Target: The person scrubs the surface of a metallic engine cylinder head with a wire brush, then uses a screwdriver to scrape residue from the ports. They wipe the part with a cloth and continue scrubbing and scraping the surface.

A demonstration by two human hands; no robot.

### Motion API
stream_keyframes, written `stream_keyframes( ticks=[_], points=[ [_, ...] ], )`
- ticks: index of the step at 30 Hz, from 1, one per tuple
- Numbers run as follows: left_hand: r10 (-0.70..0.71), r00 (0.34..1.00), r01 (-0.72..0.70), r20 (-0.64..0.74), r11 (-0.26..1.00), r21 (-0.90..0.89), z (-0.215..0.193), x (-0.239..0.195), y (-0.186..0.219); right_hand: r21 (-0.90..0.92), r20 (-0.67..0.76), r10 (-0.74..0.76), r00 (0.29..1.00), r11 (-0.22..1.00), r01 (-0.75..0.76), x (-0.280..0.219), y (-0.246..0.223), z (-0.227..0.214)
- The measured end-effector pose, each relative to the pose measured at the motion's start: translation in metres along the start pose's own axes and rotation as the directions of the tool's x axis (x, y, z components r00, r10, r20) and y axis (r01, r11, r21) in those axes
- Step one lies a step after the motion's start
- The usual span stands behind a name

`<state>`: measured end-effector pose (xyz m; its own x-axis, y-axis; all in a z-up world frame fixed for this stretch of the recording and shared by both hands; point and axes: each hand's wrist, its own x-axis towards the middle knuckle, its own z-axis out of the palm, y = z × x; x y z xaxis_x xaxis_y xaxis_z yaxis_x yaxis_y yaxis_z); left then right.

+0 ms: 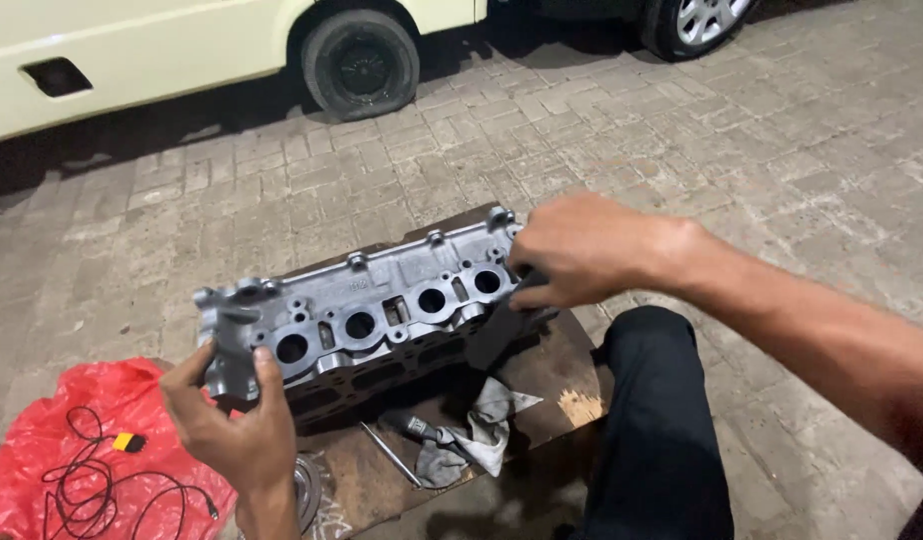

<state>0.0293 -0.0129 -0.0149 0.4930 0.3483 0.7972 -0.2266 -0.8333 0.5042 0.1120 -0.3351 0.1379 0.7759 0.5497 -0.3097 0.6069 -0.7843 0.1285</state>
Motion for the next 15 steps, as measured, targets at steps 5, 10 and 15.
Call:
stream_keyframes(
  ticks=[5, 10, 15],
  points=[
    [0.008, 1.000, -0.008, 0.023, 1.000, -0.007, 0.000, 0.003, -0.004, -0.046, 0.088, 0.166, 0.982, 0.986, -0.162, -0.021, 0.002, -0.040],
    [-0.019, 1.000, 0.019, 0.018, 1.000, -0.001, 0.002, 0.002, -0.007, -0.042, 0.134, 0.184, 0.974, 0.983, -0.180, -0.001, -0.012, -0.020],
    [-0.022, 0.998, 0.023, 0.058, 1.000, -0.007, -0.003, 0.005, -0.003, -0.031, 0.063, 0.084, 0.995, 0.996, -0.082, -0.008, -0.014, -0.022]
  ],
)
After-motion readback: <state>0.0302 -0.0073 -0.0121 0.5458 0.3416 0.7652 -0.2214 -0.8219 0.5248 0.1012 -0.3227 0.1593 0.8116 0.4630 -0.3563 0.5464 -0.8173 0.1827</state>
